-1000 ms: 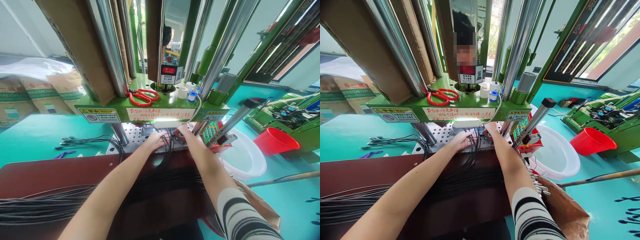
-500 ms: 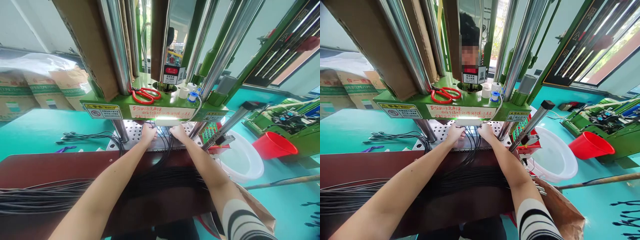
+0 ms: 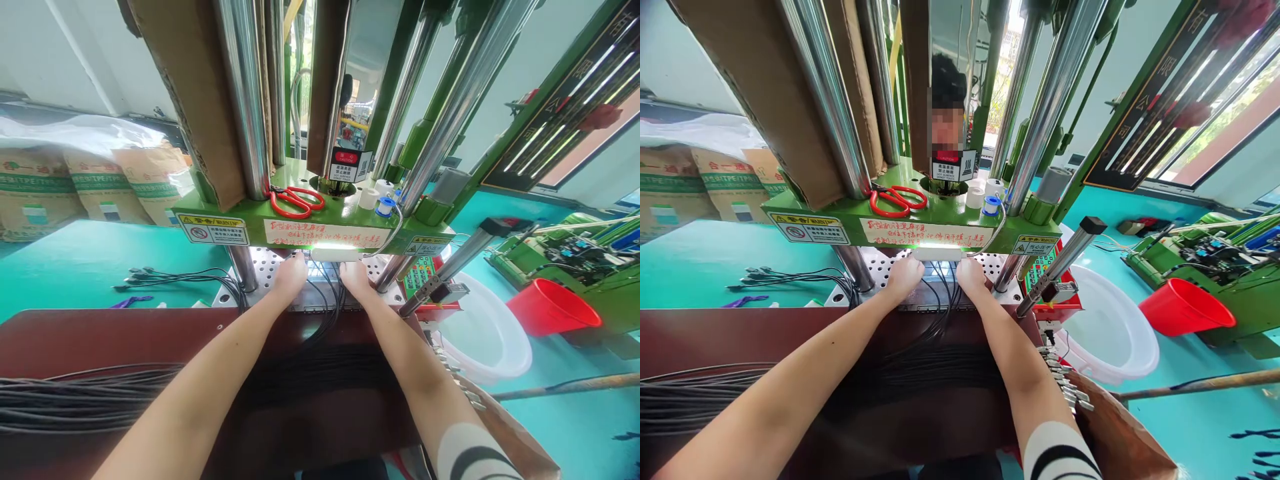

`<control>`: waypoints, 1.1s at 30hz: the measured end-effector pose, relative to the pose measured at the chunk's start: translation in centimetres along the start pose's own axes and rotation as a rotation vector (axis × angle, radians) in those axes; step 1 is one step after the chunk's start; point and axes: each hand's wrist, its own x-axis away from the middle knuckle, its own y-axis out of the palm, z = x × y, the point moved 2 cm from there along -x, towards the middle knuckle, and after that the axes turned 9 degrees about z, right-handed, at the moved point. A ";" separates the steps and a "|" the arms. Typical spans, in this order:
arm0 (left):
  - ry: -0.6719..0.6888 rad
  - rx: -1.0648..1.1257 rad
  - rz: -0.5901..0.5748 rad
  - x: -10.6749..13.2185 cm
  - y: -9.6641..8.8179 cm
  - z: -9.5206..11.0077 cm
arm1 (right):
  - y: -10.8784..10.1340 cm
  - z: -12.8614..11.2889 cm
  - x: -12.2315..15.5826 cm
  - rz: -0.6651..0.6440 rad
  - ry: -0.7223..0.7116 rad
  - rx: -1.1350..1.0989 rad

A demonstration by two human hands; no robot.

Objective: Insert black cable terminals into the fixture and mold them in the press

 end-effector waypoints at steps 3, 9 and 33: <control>0.015 -0.047 0.009 -0.1 -0.3 0.3 | -0.3 0.0 -0.1 -0.008 -0.019 0.014; 0.061 -0.059 0.065 1.0 -1.4 2.7 | -1.4 -1.1 0.2 -0.028 -0.146 0.027; 0.078 0.351 0.038 1.6 0.4 4.4 | -1.2 -3.7 -1.4 0.006 -0.209 -0.024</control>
